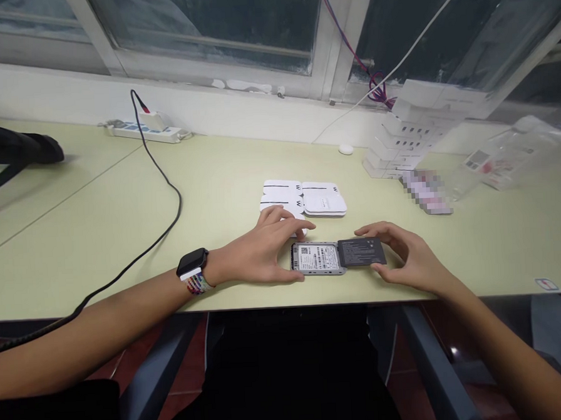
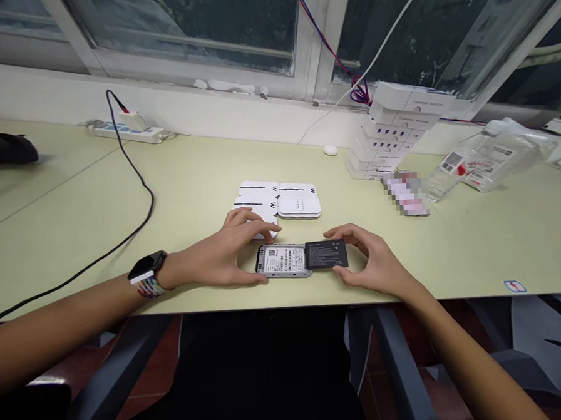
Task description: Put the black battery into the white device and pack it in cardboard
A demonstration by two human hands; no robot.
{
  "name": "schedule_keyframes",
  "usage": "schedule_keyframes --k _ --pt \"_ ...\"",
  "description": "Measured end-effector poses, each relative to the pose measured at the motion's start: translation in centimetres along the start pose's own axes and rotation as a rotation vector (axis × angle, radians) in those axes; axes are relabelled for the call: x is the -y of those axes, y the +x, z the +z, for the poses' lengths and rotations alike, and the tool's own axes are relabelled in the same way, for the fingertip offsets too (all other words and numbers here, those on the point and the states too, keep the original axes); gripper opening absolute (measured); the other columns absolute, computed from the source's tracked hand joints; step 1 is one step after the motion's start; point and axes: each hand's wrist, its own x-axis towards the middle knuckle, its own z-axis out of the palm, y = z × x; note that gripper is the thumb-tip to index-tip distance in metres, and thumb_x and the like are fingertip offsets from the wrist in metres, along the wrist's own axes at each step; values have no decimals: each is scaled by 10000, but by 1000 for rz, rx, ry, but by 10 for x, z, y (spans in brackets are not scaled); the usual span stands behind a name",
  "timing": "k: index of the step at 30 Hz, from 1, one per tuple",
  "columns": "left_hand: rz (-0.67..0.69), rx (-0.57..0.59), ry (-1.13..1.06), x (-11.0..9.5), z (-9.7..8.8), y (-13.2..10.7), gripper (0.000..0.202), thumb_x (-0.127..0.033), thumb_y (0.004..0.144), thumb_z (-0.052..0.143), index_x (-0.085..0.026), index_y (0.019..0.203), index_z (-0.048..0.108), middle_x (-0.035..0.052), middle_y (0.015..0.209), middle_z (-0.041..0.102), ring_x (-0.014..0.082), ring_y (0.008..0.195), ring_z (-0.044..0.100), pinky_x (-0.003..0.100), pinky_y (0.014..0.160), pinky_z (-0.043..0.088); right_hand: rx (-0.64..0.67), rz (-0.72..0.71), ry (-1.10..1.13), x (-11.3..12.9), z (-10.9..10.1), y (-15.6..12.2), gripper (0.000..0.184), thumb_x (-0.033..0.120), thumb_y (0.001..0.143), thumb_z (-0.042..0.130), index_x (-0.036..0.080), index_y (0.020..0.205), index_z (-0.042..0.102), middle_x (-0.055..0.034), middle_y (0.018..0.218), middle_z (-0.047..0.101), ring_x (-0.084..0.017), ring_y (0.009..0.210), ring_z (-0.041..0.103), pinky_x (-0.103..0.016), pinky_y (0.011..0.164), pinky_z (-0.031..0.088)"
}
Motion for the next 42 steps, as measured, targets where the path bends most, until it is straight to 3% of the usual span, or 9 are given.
schedule_keyframes --k 2,8,13,17,21,25,30,36,42 --pt "4 2 7 0 0 0 803 -557 828 861 -249 1496 539 123 1293 692 405 1312 455 600 1147 382 -32 -15 68 4 4 4 380 369 904 846 265 1200 632 -119 1355 756 -317 1293 720 -559 1149 593" --pt "19 3 22 4 2 -2 828 -571 839 865 -246 1510 505 124 1316 685 398 1324 457 602 1180 350 -75 -109 188 21 19 21 456 396 908 892 261 1273 654 -117 1276 805 -308 1197 782 -537 1085 646" --pt "13 -9 20 3 2 -1 825 -555 816 881 -236 1490 528 125 1303 692 397 1306 468 575 1151 369 -61 -276 -43 29 28 33 567 375 963 845 296 1481 628 -76 1263 817 -289 1165 796 -522 1085 645" --pt "14 -15 19 1 2 0 825 -557 815 882 -240 1486 523 121 1301 694 388 1283 468 579 1152 363 30 -368 -157 33 29 44 696 358 1016 777 347 1651 493 -70 1427 758 -296 1269 759 -520 1117 628" --pt "12 -22 6 0 1 0 864 -544 821 881 -243 1529 488 113 1255 693 375 1258 470 563 1130 393 135 -381 -218 43 27 55 748 364 1026 768 381 1693 429 -64 1526 695 -291 1286 741 -482 1111 622" --pt "-7 -44 7 -2 1 0 784 -544 814 883 -251 1460 549 104 1228 679 372 1241 489 546 1107 422 214 -401 -257 52 29 60 694 409 1041 747 375 1670 456 -69 1418 752 -291 1210 762 -470 1032 645" --pt "-12 -41 37 -3 1 0 827 -573 820 882 -216 1480 533 127 1253 652 387 1284 487 557 1126 425 150 -502 -353 49 37 57 499 415 1070 702 235 1524 600 -126 1237 801 -281 1056 784 -436 897 654" --pt "-15 -48 27 -1 3 -1 848 -552 805 900 -214 1484 521 138 1274 634 390 1303 467 550 1105 453 89 -542 -413 40 42 57 437 439 1059 715 225 1438 673 -129 1197 797 -286 1060 773 -448 906 643" --pt "-6 -53 6 -1 4 1 828 -507 794 913 -226 1468 523 121 1244 685 380 1272 491 566 1112 434 117 -541 -391 33 50 58 371 452 1056 714 224 1345 755 -114 1171 810 -282 1041 774 -464 893 656"
